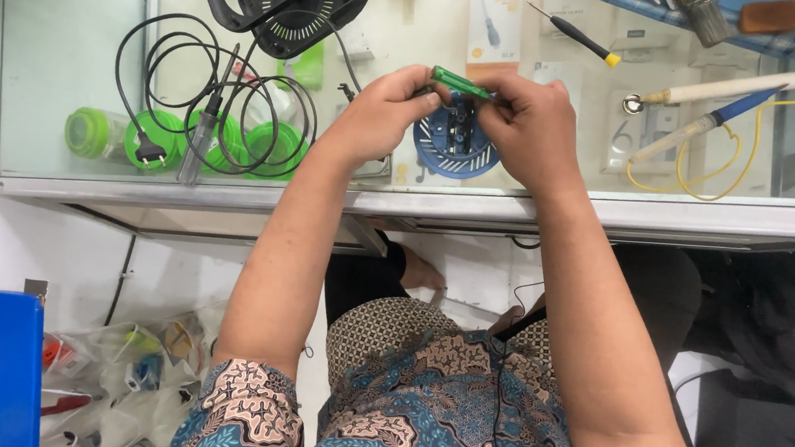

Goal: Repairing a small electronic fan component by stripping, connecting, and securing wires using manual tools.

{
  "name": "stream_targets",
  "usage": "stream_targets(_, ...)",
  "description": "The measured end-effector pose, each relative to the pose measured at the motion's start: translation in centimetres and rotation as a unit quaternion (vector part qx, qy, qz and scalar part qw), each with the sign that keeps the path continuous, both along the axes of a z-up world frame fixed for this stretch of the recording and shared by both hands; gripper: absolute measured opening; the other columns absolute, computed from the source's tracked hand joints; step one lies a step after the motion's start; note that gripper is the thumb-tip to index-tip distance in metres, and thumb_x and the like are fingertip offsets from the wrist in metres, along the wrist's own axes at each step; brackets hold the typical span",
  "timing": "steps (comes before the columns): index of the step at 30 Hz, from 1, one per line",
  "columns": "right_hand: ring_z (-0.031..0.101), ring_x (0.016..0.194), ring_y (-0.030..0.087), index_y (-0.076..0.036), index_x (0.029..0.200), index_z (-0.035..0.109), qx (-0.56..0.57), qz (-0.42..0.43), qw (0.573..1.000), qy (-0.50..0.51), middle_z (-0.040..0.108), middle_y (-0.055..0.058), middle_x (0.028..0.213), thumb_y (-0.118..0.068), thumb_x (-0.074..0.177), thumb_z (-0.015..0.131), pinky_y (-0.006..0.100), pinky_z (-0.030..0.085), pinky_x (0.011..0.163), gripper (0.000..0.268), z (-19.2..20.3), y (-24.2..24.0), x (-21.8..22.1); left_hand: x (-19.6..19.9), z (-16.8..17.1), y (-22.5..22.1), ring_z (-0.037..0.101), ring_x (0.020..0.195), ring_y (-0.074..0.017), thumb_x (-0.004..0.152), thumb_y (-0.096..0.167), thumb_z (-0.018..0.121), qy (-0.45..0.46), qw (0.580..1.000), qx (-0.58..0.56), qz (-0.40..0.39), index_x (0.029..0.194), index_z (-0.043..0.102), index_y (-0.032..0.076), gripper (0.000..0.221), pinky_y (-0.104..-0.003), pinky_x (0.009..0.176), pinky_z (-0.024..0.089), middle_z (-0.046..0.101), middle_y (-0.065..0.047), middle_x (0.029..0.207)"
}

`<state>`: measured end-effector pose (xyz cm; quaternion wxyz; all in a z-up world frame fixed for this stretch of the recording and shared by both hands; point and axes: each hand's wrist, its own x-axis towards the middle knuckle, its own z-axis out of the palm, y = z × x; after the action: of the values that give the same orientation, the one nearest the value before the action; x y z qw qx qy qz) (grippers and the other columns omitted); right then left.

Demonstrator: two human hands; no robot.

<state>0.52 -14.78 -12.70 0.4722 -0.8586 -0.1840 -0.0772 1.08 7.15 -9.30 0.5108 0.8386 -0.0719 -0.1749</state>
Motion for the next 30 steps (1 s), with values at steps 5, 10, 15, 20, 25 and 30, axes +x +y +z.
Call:
stream_targets(5, 0.041, 0.056, 0.016, -0.025, 0.099, 0.075, 0.015, -0.001, 1.000, 0.006, 0.042, -0.008, 0.057, -0.008, 0.088, 0.058, 0.033, 0.036, 0.085, 0.026, 0.2, -0.1, 0.0, 0.3, -0.9, 0.0, 0.053, 0.093, -0.0064, 0.098, 0.015, 0.056, 0.024, 0.999, -0.036, 0.017, 0.105, 0.068, 0.018, 0.015, -0.022, 0.089, 0.039, 0.064, 0.009, 0.098)
stream_targets(10, 0.042, 0.055, 0.018, -0.024, 0.097, 0.073, 0.003, -0.011, 1.000, -0.002, 0.045, -0.007, 0.057, -0.010, 0.089, 0.061, 0.034, 0.039, 0.081, 0.020, -0.3, -0.1, 0.2, 0.2, -0.4, -0.5, 0.056, 0.090, -0.0066, 0.096, 0.018, 0.057, 0.013, 0.999, -0.011, 0.029, 0.104, 0.070, 0.017, 0.015, -0.023, 0.085, 0.042, 0.067, 0.009, 0.097)
stream_targets(15, 0.031, 0.056, 0.016, -0.023, 0.102, 0.072, 0.035, 0.016, 0.999, -0.007, 0.039, -0.005, 0.057, -0.002, 0.084, 0.057, 0.028, 0.038, 0.078, 0.032, 0.5, -0.2, 0.0, -1.3, 1.6, -1.7, 0.055, 0.075, -0.0190, 0.087, 0.009, 0.053, -0.178, 0.980, 0.092, 0.005, 0.095, 0.067, 0.013, 0.017, -0.033, 0.072, 0.044, 0.059, -0.003, 0.094)
stream_targets(20, 0.032, 0.060, 0.010, -0.015, 0.101, 0.074, 0.083, 0.032, 0.996, 0.021, 0.055, -0.006, 0.078, 0.003, 0.087, 0.060, 0.025, 0.035, 0.062, 0.026, 1.4, -0.1, -0.3, -2.2, 1.9, -2.3, 0.065, 0.099, -0.0208, 0.089, 0.016, 0.061, -0.214, 0.967, 0.135, 0.014, 0.107, 0.074, 0.021, 0.023, -0.038, 0.085, 0.051, 0.057, -0.002, 0.105)
stream_targets(25, 0.051, 0.072, 0.007, -0.015, 0.106, 0.074, 0.095, 0.056, 0.994, 0.011, 0.077, -0.004, 0.117, 0.006, 0.087, 0.058, 0.023, 0.042, 0.070, 0.032, 2.6, 0.1, -0.6, -2.4, 1.6, -2.9, 0.064, 0.104, -0.0224, 0.088, 0.029, 0.072, -0.216, 0.960, 0.174, 0.035, 0.100, 0.077, 0.026, 0.013, -0.043, 0.080, 0.051, 0.058, 0.001, 0.109)
stream_targets(30, 0.036, 0.065, 0.008, -0.010, 0.114, 0.072, 0.104, 0.027, 0.993, 0.053, 0.051, -0.005, 0.072, 0.000, 0.098, 0.063, 0.024, 0.032, 0.062, 0.021, 1.8, -0.1, -0.5, -1.8, 1.5, -4.1, 0.066, 0.092, -0.0229, 0.086, 0.039, 0.073, -0.186, 0.954, 0.222, 0.079, 0.085, 0.075, 0.024, 0.015, -0.049, 0.083, 0.045, 0.060, 0.003, 0.098)
